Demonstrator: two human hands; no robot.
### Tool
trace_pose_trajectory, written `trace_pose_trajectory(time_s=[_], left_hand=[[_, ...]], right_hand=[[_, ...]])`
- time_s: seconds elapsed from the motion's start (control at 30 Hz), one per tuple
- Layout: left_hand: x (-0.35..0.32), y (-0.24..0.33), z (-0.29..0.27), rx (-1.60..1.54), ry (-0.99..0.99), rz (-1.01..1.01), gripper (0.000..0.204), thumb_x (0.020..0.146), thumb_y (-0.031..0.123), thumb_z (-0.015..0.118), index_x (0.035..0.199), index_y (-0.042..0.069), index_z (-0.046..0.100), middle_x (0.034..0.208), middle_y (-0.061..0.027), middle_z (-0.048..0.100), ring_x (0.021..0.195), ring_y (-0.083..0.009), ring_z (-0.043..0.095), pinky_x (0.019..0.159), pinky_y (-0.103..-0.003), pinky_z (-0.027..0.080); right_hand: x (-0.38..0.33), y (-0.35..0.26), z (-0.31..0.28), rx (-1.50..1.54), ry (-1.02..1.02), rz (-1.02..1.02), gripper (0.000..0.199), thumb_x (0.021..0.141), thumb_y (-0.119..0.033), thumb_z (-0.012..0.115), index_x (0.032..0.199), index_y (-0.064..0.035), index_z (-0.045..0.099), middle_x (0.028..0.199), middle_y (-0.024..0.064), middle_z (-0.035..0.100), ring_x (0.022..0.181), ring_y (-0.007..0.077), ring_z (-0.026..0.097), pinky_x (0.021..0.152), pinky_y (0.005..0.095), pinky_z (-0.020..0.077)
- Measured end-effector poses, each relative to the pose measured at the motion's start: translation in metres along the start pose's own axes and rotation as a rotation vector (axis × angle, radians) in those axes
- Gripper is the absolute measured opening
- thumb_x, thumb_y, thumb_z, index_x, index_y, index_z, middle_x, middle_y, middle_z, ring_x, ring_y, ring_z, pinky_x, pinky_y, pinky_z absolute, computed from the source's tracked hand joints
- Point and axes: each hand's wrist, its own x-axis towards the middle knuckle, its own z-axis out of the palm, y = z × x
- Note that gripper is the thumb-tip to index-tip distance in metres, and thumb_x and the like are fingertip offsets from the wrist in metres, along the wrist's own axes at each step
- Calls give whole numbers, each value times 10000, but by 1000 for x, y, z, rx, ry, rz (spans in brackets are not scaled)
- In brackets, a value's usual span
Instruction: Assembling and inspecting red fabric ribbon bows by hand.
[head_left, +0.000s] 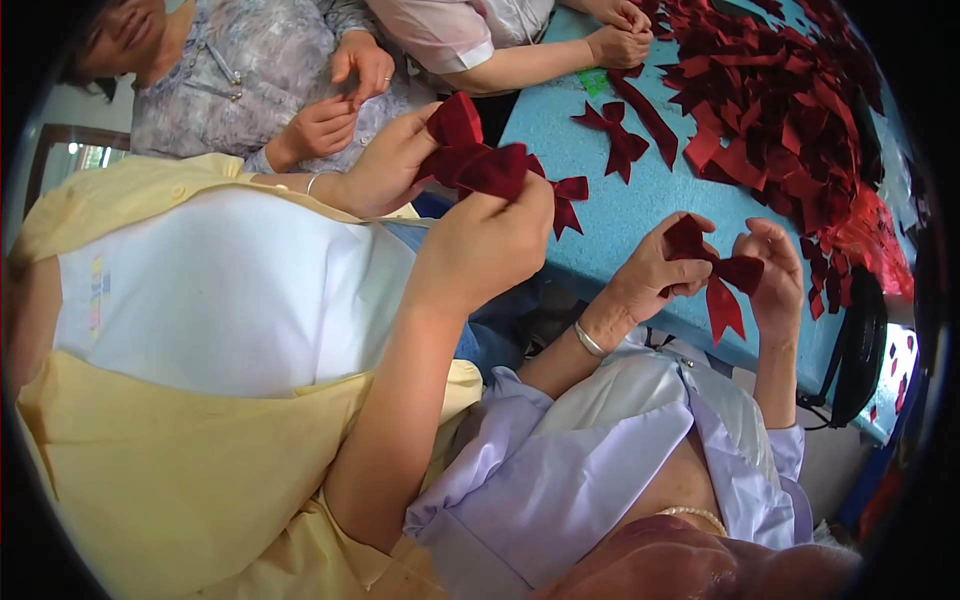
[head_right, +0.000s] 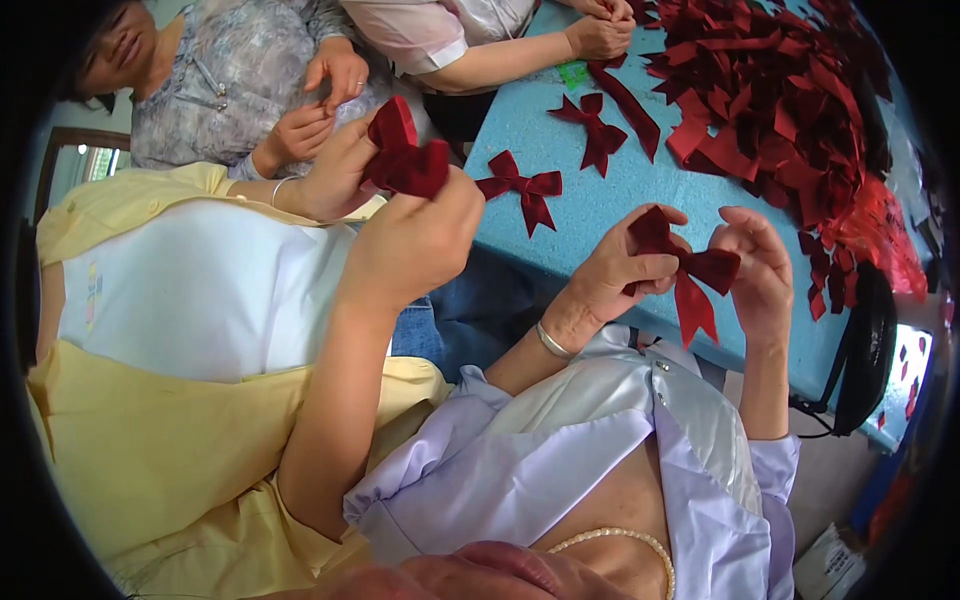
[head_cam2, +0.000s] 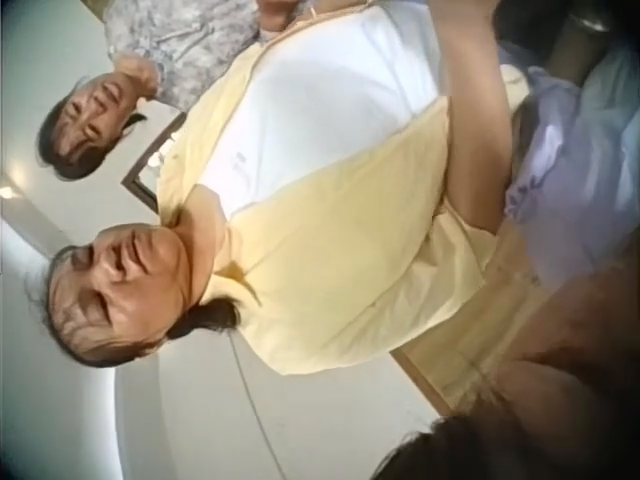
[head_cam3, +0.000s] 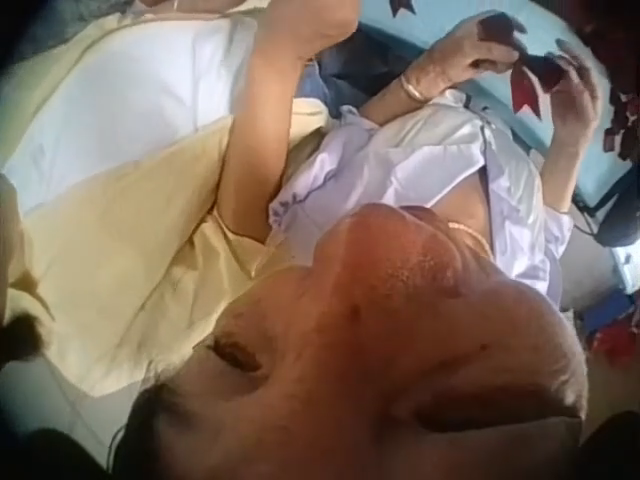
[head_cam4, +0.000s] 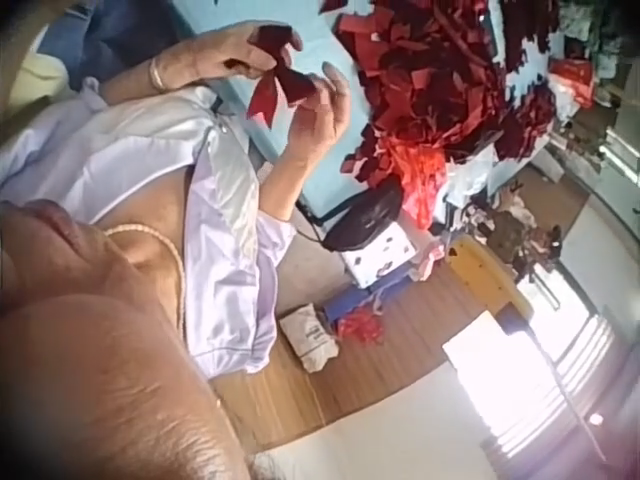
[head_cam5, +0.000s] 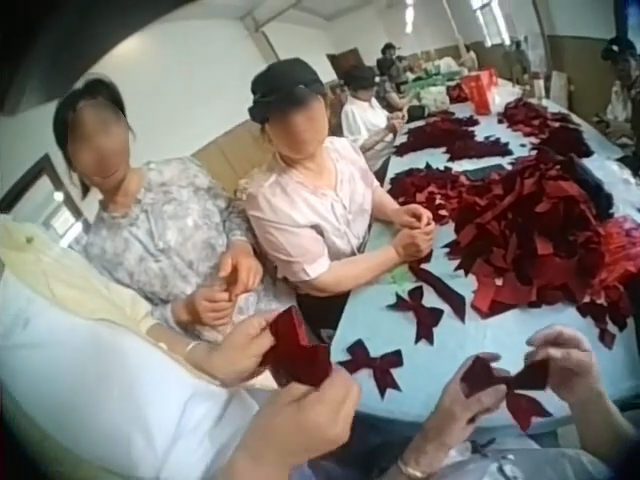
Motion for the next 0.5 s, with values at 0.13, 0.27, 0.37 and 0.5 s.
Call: trace_pose_trajectory(time_s=[0.13, 0.27, 0.37, 0.5], left_hand=[[3, -6, -5, -10, -85, -76, 476, 773, -17, 707, 1189, 48, 483, 919, -65, 593, 595, -108, 505, 468, -216, 334], [1, -6, -4, -82, -121, -83, 528, 794, 2, 704, 1246, 55, 437, 906, -52, 565, 593, -108, 503, 455, -215, 336], [2, -5, -4, -135, -161, -130, 544, 817, 36, 709, 1271, 62, 411, 878, -39, 537, 595, -104, 513, 450, -216, 349], [5, -10, -8, -110, -167, -166, 556, 838, 85, 717, 1290, 70, 395, 880, -43, 538, 588, -103, 518, 447, -218, 364]], right_hand=[[6, 19, -2, -342, -103, -223, 347, 826, -142, 609, 1144, -5, 594, 1084, 96, 583, 976, 144, 546, 796, 263, 438], [5, 15, 8, -565, -142, -239, 345, 768, -153, 638, 1081, -10, 627, 1158, 104, 550, 1055, 190, 524, 841, 307, 442], [6, 5, 13, -674, -250, -303, 297, 784, -199, 659, 1010, -6, 651, 1124, 106, 569, 1027, 223, 532, 857, 334, 439], [8, 2, 4, -758, -329, -379, 317, 803, -259, 677, 975, 6, 654, 1106, 117, 577, 1014, 247, 538, 863, 362, 441]])
